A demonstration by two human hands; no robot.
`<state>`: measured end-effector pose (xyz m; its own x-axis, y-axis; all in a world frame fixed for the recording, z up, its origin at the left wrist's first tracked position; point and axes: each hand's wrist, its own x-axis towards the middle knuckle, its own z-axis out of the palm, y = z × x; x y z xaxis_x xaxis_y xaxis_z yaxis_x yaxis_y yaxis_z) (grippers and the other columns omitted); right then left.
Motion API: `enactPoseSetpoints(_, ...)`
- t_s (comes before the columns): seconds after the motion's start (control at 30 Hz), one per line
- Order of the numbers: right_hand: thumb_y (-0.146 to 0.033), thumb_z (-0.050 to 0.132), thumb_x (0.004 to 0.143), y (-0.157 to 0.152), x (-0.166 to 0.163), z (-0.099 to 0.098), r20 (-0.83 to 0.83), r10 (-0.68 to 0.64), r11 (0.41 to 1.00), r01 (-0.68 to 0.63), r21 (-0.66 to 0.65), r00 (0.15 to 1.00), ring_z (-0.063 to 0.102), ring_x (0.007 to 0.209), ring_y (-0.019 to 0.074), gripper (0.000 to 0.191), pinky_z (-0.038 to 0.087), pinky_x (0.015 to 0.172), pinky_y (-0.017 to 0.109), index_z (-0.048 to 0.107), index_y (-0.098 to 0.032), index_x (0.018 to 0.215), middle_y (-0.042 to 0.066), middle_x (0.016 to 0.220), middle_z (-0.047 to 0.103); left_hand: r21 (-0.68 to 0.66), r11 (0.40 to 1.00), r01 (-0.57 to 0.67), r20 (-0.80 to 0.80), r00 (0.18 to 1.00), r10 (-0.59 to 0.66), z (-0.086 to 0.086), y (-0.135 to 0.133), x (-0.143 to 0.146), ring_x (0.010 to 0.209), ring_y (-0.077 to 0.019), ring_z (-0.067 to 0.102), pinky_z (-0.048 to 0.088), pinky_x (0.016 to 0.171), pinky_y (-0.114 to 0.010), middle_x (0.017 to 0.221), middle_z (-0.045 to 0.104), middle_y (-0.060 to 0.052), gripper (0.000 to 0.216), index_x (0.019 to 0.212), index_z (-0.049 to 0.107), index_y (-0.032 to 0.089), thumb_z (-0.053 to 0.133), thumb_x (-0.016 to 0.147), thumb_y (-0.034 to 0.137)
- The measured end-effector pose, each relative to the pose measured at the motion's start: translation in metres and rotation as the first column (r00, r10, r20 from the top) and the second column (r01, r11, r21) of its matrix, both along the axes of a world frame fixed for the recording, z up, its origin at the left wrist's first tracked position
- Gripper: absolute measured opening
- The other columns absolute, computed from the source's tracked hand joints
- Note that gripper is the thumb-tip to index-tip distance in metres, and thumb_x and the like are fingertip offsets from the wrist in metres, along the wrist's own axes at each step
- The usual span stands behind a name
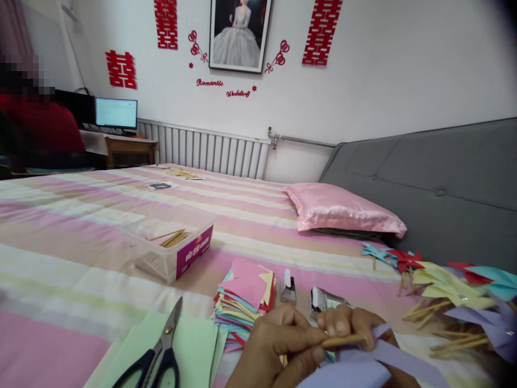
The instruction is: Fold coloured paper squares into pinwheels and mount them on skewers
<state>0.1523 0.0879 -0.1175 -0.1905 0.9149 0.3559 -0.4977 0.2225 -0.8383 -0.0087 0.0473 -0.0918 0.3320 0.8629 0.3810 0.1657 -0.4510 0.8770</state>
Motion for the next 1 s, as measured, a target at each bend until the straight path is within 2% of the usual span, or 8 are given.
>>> enactPoseSetpoints(0.1,-0.043,0.059,0.078,0.002,0.0,-0.002,0.005,-0.006,1.0,0.005,0.016,1.0,0.062,0.075,0.0183,0.021,0.05,0.065,0.033,0.063,-0.023,0.072,0.002,0.078,0.068,0.02,1.0,-0.004,-0.009,1.0,0.004,0.001,0.0,0.001,0.069,-0.0153,0.048,0.034,0.061,-0.025,0.068,0.05,-0.004,0.028,0.079,0.073,0.015,0.05,0.082,0.03)
enactPoseSetpoints(0.17,-0.037,0.049,0.086,0.002,0.001,-0.003,0.018,-0.005,1.0,0.005,0.018,1.0,0.061,0.077,0.015,0.021,0.05,0.069,0.032,0.061,-0.02,0.089,0.003,0.091,0.066,0.04,0.999,-0.004,-0.016,1.0,0.005,0.002,0.0,0.001,0.068,-0.0152,0.048,0.034,0.06,-0.025,0.068,0.049,-0.004,0.027,0.078,0.072,0.013,0.05,0.082,0.028)
enactPoseSetpoints(0.37,-0.028,0.05,0.087,0.004,0.004,-0.003,0.061,-0.002,1.0,0.001,0.024,0.998,0.06,0.086,0.0165,0.019,0.051,0.072,0.034,0.056,-0.021,0.104,0.005,0.107,0.06,0.056,0.998,-0.04,-0.013,0.999,0.041,-0.004,0.001,0.004,0.068,-0.0157,0.047,0.034,0.06,-0.026,0.068,0.048,-0.004,0.029,0.092,0.072,0.016,0.049,0.083,0.032)
enactPoseSetpoints(0.57,-0.028,0.051,0.087,0.003,0.006,0.0,0.072,-0.054,0.998,0.051,0.047,0.996,0.057,0.095,0.0191,0.023,0.05,0.078,0.037,0.054,-0.022,0.109,0.006,0.114,0.056,0.104,0.99,-0.095,0.023,0.995,0.094,-0.014,0.002,0.009,0.066,-0.014,0.048,0.033,0.056,-0.024,0.069,0.049,-0.004,0.027,0.077,0.072,0.017,0.049,0.082,0.031)
enactPoseSetpoints(0.7,-0.027,0.051,0.087,-0.002,0.004,-0.002,0.066,-0.03,0.997,0.025,0.076,0.997,0.058,0.094,0.0188,0.022,0.05,0.077,0.037,0.055,-0.022,0.108,0.006,0.113,0.057,0.168,0.971,-0.17,0.042,0.985,0.165,-0.019,0.003,0.014,0.06,-0.0118,0.046,0.031,0.05,-0.022,0.067,0.047,-0.003,0.025,0.076,0.071,0.016,0.05,0.081,0.028)
enactPoseSetpoints(0.77,-0.028,0.05,0.087,-0.004,0.002,-0.004,0.06,0.002,0.996,-0.007,0.093,0.998,0.059,0.089,0.0174,0.02,0.051,0.073,0.035,0.056,-0.022,0.105,0.005,0.108,0.059,0.183,0.965,-0.188,0.044,0.982,0.183,-0.021,0.004,0.016,0.059,-0.0112,0.046,0.032,0.051,-0.022,0.067,0.048,-0.003,0.024,0.075,0.07,0.016,0.049,0.081,0.026)
enactPoseSetpoints(0.9,-0.034,0.051,0.086,-0.007,0.0,-0.006,0.039,0.04,0.992,-0.044,0.119,0.998,0.06,0.075,0.0149,0.017,0.051,0.065,0.03,0.061,-0.021,0.085,0.003,0.086,0.064,0.208,0.945,-0.251,0.063,0.968,0.243,-0.027,0.008,0.024,0.059,-0.0117,0.047,0.033,0.051,-0.022,0.066,0.05,-0.002,0.023,0.074,0.07,0.018,0.049,0.082,0.025)
enactPoseSetpoints(1.0,-0.032,0.05,0.087,-0.005,0.001,-0.005,0.025,0.03,0.993,-0.033,0.117,0.999,0.06,0.08,0.0153,0.016,0.051,0.068,0.031,0.06,-0.021,0.094,0.004,0.095,0.063,0.227,0.933,-0.279,0.102,0.96,0.262,-0.035,0.012,0.031,0.059,-0.0125,0.049,0.035,0.05,-0.023,0.066,0.052,-0.003,0.023,0.073,0.071,0.019,0.05,0.081,0.024)
